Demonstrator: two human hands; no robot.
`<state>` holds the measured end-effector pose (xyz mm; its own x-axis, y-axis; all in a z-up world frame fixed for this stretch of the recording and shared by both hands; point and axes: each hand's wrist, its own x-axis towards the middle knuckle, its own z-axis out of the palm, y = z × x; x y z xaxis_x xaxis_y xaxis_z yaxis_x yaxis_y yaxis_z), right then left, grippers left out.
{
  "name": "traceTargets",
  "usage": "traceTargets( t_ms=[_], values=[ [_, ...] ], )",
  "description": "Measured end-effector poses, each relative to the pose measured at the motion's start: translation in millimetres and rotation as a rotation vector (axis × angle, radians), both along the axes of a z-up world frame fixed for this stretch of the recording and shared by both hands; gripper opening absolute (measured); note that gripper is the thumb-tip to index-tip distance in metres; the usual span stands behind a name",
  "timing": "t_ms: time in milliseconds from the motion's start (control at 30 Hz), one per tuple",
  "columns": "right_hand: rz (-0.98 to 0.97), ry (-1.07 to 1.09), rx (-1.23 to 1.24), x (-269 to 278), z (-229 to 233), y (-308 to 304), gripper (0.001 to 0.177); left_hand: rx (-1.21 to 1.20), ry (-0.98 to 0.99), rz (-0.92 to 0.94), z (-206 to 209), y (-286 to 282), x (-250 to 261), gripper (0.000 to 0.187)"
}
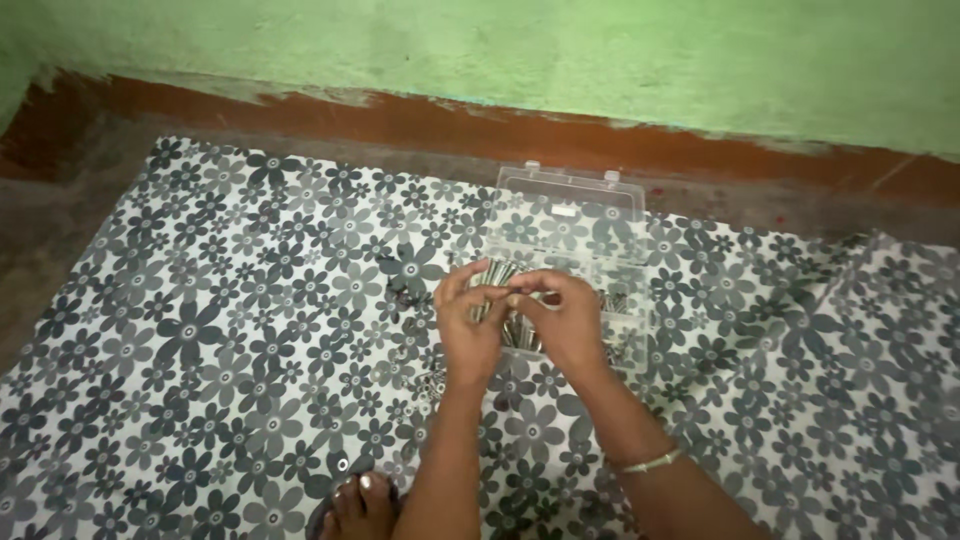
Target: The person sits on a patterned cloth and repeatedly picks up small metal pins and cylindrical sleeves from a plastic organizer. They insert the pins into the sleeves by hand and place the assembled units back into the organizer.
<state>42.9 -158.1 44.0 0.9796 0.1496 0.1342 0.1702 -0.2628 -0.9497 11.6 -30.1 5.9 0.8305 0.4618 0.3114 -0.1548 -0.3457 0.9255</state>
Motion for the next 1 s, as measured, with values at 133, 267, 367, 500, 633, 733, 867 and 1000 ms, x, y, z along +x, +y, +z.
traceTargets(
  t_ms=[133, 267, 367, 500, 633, 733, 867, 1000],
  values=[
    [-0.074, 0.183, 0.182, -16, 16, -28, 0.022, -0.038, -0.041, -0.166, 8, -19, 3, 0.015],
    [-0.084, 0.105, 0.235, -24, 20, -41, 0.022, -0.191, -0.026, -0.271, 19, -32, 5, 0.016],
    [-0.075, 0.13, 0.307, -20, 22, -48, 0.021, -0.168, -0.015, -0.287, 29, -34, 4, 0.014],
    [-0.072, 0.162, 0.365, -11, 23, -51, 0.017, -0.265, 0.043, -0.352, 43, -36, 10, 0.014],
    [-0.037, 0.141, 0.373, 0, 16, -53, 0.016, -0.258, 0.066, -0.35, 54, -36, 11, 0.015],
    [0.012, 0.101, 0.383, 6, 13, -53, 0.015, -0.286, 0.12, -0.337, 56, -36, 15, 0.016],
    [0.053, 0.118, 0.429, 7, 15, -51, 0.013, -0.105, -0.03, -0.358, 45, -27, 16, 0.02],
    [0.061, 0.101, 0.402, 7, 20, -47, 0.011, -0.18, -0.07, -0.363, 33, -25, 20, 0.015]
  ],
)
